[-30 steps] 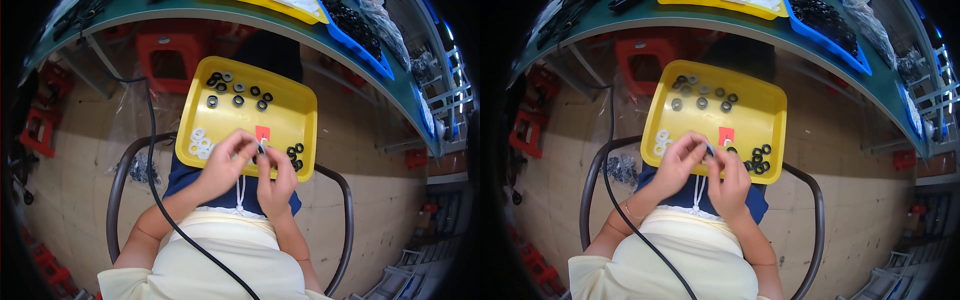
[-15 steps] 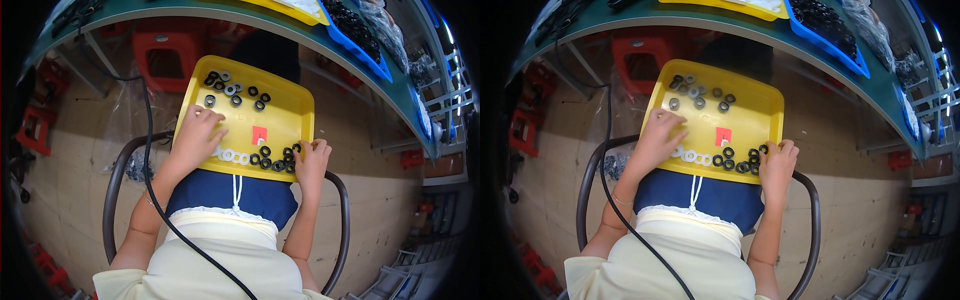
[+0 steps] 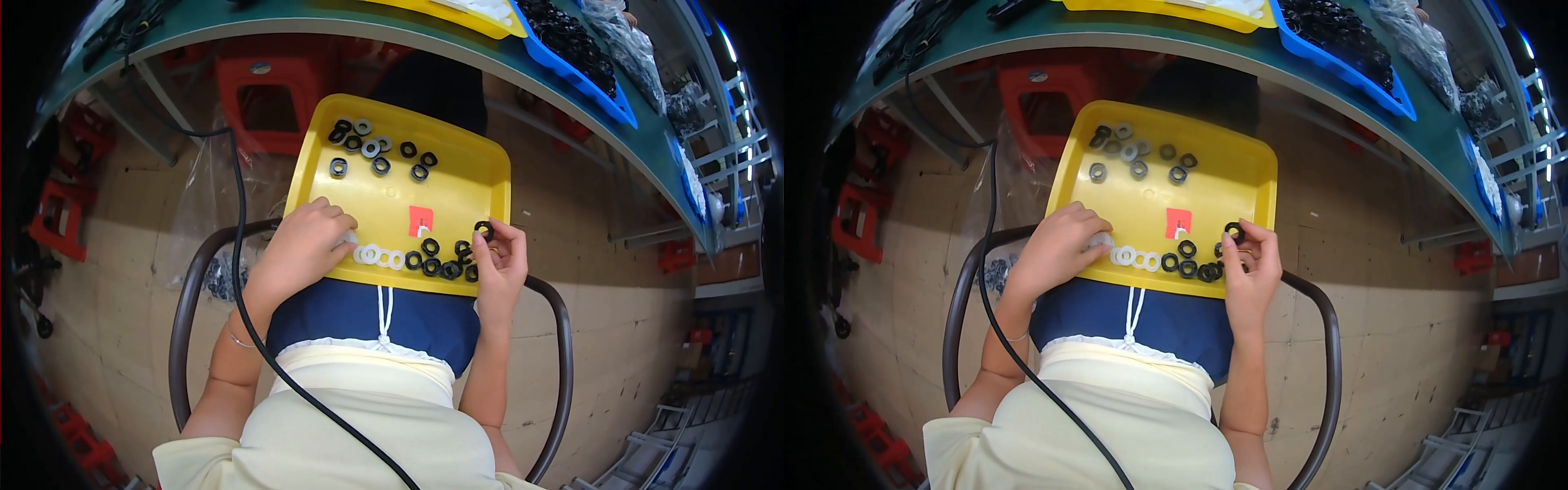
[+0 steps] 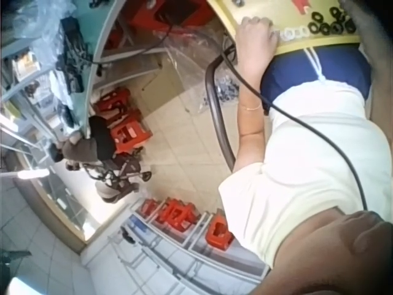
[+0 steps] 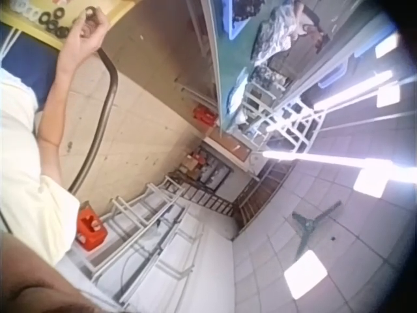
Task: The person assembles small white and black plastic components by hand on a tray.
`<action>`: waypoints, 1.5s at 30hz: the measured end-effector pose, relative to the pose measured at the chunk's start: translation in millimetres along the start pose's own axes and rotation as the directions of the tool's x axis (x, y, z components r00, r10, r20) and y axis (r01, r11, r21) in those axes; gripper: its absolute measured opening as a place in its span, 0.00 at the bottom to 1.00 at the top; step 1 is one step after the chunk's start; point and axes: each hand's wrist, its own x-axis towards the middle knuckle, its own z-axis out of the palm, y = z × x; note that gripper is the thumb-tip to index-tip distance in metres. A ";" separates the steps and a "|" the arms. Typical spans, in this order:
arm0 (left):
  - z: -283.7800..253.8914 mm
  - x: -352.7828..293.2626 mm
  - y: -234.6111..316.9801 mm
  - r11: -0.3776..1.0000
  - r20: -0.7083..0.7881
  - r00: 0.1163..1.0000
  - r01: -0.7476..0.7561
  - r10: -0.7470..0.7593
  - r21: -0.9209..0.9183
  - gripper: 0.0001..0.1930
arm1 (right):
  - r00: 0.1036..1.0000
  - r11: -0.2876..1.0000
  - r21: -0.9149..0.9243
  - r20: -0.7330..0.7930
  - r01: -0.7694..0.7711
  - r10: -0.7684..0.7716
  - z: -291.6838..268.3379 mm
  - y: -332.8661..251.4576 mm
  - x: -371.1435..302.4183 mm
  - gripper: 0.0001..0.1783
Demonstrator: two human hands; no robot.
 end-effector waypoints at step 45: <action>27.2 -13.1 79.1 -0.080 -0.144 0.953 -0.171 -0.268 -0.982 0.14 | 0.724 0.716 -0.139 0.014 0.684 -0.689 31.9 -49.9 -48.6 0.12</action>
